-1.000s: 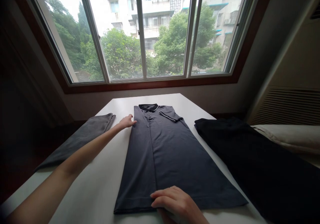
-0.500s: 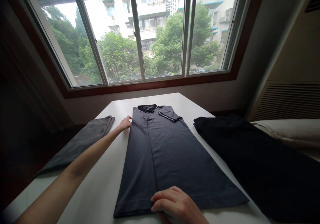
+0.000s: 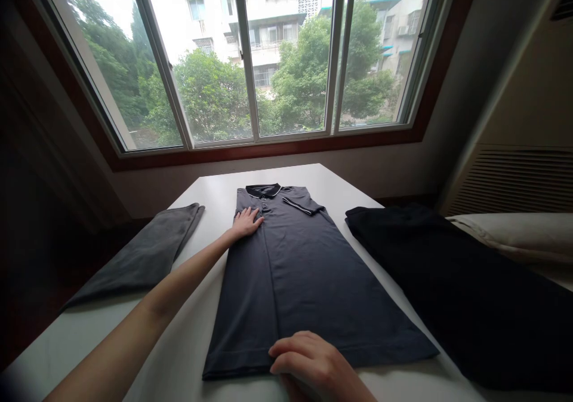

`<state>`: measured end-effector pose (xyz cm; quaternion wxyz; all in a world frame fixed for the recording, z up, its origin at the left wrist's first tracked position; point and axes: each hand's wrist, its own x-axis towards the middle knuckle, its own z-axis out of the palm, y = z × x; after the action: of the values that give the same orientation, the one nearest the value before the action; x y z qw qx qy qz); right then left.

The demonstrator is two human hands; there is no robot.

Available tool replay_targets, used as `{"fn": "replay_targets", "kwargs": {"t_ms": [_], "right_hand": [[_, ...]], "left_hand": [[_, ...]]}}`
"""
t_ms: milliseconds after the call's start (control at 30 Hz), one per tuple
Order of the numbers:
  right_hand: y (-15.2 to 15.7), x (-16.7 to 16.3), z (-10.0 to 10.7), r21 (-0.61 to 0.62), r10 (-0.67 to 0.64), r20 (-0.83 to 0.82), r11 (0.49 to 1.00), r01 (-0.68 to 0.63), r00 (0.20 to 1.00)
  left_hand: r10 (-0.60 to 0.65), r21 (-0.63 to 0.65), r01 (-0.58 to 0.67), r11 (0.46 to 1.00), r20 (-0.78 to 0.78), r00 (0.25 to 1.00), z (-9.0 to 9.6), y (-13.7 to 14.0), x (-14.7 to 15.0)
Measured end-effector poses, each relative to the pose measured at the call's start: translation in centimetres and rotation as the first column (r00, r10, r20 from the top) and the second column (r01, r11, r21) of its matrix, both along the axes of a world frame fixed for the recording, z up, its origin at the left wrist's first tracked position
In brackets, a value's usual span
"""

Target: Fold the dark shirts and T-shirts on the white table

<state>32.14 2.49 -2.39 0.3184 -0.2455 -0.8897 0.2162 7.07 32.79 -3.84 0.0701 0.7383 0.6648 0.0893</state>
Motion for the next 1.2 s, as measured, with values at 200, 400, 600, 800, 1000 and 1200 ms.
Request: {"fn": "replay_targets", "kwargs": {"t_ms": [200, 400, 600, 800, 1000, 1200], "right_hand": [[0.0, 0.0, 0.2, 0.008, -0.007, 0.026, 1.0, 0.007, 1.0], [0.0, -0.1, -0.1, 0.019, -0.006, 0.024, 1.0, 0.005, 1.0], [0.2, -0.2, -1.4, 0.059, -0.017, 0.024, 0.998, 0.016, 1.0], [0.2, -0.2, -1.7, 0.074, -0.035, 0.015, 0.997, 0.034, 0.999], [0.1, -0.3, -1.3, 0.064, -0.022, -0.047, 0.998, 0.025, 0.999], [0.0, -0.2, -0.9, 0.062, -0.017, -0.04, 0.998, 0.019, 0.999]], "left_hand": [[0.016, 0.009, -0.017, 1.0, 0.042, 0.999, 1.3, 0.8, 0.5], [-0.033, 0.097, 0.026, 0.995, 0.067, 0.997, 2.2, 2.5, 1.7], [0.002, 0.112, -0.01, 0.994, 0.072, 0.997, 1.9, 4.1, 2.2], [0.025, 0.11, -0.036, 0.993, 0.097, 0.995, 1.2, 4.2, 2.1], [0.062, 0.121, -0.076, 0.99, 0.114, 0.992, 1.4, 4.1, 2.3], [0.067, 0.094, -0.076, 0.993, 0.096, 0.993, 1.7, 4.7, 1.6]]}}
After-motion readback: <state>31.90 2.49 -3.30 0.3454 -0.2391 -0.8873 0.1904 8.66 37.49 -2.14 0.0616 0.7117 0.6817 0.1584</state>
